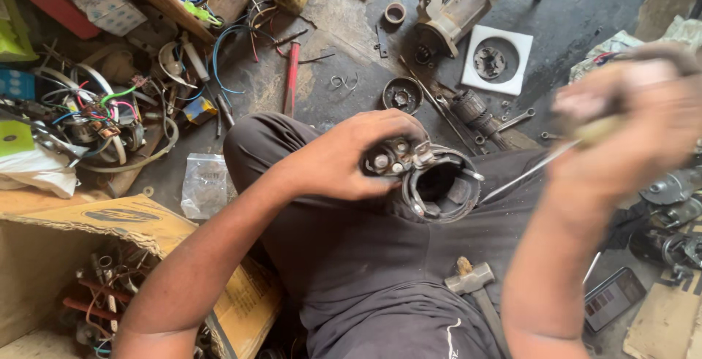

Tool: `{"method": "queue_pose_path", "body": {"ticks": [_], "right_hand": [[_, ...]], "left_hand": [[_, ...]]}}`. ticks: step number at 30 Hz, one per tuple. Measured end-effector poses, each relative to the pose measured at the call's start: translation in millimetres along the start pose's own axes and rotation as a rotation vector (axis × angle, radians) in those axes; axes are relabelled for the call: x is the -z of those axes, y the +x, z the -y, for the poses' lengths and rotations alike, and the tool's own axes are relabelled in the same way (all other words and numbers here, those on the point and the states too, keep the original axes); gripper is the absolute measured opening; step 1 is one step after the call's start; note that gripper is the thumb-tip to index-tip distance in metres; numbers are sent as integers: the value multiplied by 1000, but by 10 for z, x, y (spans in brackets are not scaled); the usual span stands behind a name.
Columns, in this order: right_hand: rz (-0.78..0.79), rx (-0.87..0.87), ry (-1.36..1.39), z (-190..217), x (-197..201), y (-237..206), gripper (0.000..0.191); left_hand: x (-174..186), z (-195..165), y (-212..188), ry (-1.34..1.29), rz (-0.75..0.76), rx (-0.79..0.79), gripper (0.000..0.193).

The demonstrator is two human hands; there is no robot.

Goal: The person sits on the workshop floor disassembling a starter motor in their lap. They hammer a component to free it, pull the drive assembly out of the housing, use pliers to work on internal parts, remove brushes and springs, and separate the end cap and housing while setting parts on the floor.

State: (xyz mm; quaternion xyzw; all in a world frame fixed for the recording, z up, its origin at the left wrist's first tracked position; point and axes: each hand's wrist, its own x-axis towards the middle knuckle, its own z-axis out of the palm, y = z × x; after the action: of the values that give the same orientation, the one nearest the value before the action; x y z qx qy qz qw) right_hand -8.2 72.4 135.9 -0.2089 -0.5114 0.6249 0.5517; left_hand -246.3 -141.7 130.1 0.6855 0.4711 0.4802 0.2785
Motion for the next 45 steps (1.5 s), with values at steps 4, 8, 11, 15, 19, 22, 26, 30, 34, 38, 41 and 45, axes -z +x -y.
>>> {"method": "queue_pose_path", "body": {"ticks": [4, 8, 11, 15, 19, 22, 26, 30, 34, 38, 41, 45], "right_hand": [[-110, -117, -22, -321, 594, 342, 33], [-217, -281, -363, -917, 1100, 221, 20], [-274, -490, -334, -1283, 1358, -144, 20], [-327, -560, -428, -1540, 1570, -354, 20], [-234, -541, -515, -1648, 1452, -286, 23], [-10, -348, -747, -1492, 1161, -291, 23], [384, -258, -544, -770, 617, -572, 55], [763, -201, -432, -174, 143, -931, 102], [677, -26, -332, -298, -168, -1095, 120], [637, 78, -426, -427, -225, -1134, 116], [601, 1, -428, -392, -241, -1126, 106], [587, 118, -485, -344, -326, -1097, 104]], "left_hand": [[-67, -146, -32, -51, -89, 211, 45], [-216, -180, 82, -18, -211, 350, 34], [-261, -137, 127, -133, -243, 458, 29], [-266, -67, 125, -296, -279, 486, 24], [-285, -31, 105, -343, -278, 491, 23], [-329, -16, 96, -326, -280, 528, 25], [-308, 51, 83, -330, -241, 439, 28], [-296, 96, 95, -369, -199, 433, 31], [-295, 92, 113, -375, -199, 430, 32], [-242, 100, 115, -224, -164, 394, 29], [-227, 135, 132, -225, -182, 421, 29], [-221, 211, 138, -314, -149, 353, 30]]}}
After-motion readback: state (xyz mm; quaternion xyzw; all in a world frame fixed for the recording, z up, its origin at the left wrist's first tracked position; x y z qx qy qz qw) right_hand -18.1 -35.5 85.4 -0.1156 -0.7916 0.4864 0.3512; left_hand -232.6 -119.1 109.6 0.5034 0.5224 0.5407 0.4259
